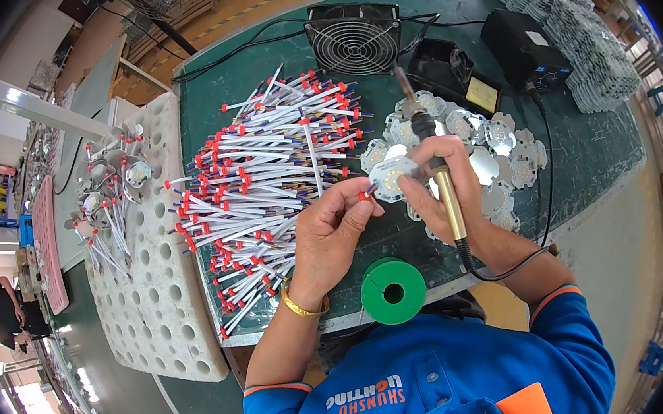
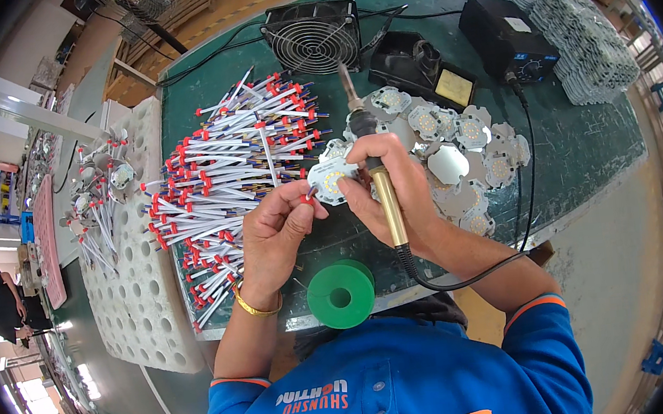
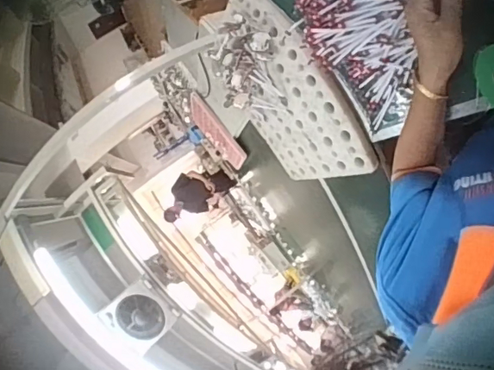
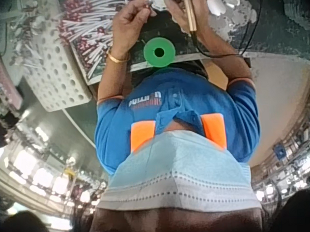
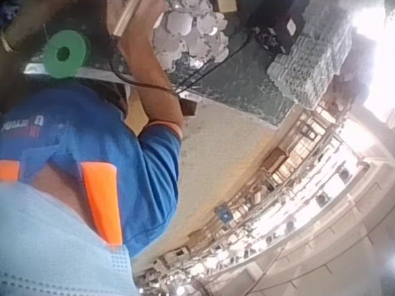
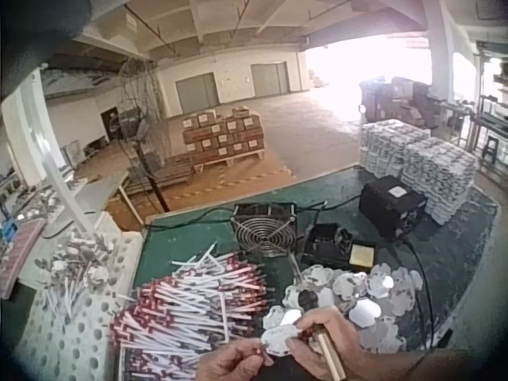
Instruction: The person solders wires onto LED circuit boards using a soldering iron and solder wire, and places the assembled components into a foam holder.
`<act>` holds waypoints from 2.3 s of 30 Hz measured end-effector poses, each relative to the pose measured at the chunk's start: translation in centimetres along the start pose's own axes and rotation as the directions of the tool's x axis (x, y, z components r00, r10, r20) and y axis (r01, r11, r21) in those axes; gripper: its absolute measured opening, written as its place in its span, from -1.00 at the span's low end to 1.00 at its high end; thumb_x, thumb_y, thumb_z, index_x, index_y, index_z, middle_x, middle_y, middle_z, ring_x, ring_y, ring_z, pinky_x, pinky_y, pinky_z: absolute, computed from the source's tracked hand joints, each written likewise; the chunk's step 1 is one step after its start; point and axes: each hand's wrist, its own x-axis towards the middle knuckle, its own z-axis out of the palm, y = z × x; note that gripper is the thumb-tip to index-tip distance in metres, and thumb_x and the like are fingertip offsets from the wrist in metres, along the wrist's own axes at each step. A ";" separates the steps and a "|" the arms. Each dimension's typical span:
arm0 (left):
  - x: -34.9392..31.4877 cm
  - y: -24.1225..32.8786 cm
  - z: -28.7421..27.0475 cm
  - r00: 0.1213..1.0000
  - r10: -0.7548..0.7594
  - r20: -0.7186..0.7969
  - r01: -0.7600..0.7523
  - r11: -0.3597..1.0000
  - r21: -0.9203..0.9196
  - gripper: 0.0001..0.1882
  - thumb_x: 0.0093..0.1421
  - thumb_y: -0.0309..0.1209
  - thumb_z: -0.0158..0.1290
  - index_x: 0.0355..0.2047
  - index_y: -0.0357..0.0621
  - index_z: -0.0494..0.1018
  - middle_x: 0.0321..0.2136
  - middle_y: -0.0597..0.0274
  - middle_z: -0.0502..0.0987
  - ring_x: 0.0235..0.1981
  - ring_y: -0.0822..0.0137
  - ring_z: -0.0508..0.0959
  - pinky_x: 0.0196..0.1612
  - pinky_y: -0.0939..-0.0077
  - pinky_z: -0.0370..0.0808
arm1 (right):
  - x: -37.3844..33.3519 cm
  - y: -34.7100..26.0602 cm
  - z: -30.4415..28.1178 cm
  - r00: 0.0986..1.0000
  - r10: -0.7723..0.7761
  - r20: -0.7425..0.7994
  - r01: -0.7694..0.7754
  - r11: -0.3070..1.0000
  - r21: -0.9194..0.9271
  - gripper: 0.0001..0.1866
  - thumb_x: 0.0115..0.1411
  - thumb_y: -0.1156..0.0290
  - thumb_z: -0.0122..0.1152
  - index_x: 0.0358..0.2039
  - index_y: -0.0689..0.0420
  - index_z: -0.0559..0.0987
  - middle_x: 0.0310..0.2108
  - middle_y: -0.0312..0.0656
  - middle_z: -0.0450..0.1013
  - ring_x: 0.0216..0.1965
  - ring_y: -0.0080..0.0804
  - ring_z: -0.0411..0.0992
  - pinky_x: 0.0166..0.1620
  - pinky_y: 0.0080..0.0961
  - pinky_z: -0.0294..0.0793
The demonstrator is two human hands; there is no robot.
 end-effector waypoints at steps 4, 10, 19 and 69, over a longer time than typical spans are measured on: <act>-0.1 0.1 0.1 1.000 -0.017 0.013 0.017 0.999 0.047 -0.74 0.17 -0.42 0.02 -0.13 -0.23 0.40 -0.41 0.27 0.52 -0.51 0.62 0.38 -0.46 0.78 0.29 | -0.4 1.1 -0.1 0.993 0.014 -0.114 -0.006 0.997 0.071 -0.66 -0.03 0.62 0.22 -0.25 0.16 0.31 -0.37 -0.18 0.28 -0.48 -0.50 0.29 -0.40 -0.60 0.33; -0.2 0.0 -0.1 0.999 -0.044 0.030 0.043 0.999 0.025 -0.73 0.17 -0.42 0.02 -0.13 -0.24 0.41 -0.34 0.24 0.54 -0.42 0.59 0.46 -0.45 0.77 0.32 | -0.3 0.5 -0.1 0.996 -0.031 -0.087 0.032 0.999 0.012 -0.65 -0.04 0.63 0.23 -0.26 0.15 0.32 -0.39 -0.19 0.30 -0.48 -0.47 0.30 -0.42 -0.57 0.34; 0.0 0.0 0.1 0.997 -0.069 0.033 0.068 0.997 0.028 -0.74 0.17 -0.41 0.02 -0.14 -0.23 0.42 -0.37 0.26 0.54 -0.45 0.60 0.44 -0.46 0.77 0.31 | 0.0 0.7 -0.4 0.983 -0.152 -0.100 0.147 0.987 -0.062 -0.65 -0.04 0.63 0.24 -0.26 0.14 0.32 -0.40 -0.16 0.35 -0.51 -0.43 0.32 -0.45 -0.56 0.34; 0.2 0.4 0.8 0.992 -0.123 0.010 0.123 0.992 -0.038 -0.83 0.15 -0.42 0.05 -0.26 -0.22 0.43 -0.52 0.31 0.53 -0.57 0.65 0.37 -0.52 0.80 0.25 | 0.0 1.3 -0.9 0.934 -0.355 0.040 0.356 0.934 -0.019 -0.69 -0.11 0.75 0.13 -0.34 0.16 0.36 -0.53 -0.20 0.36 -0.64 -0.32 0.32 -0.55 -0.45 0.31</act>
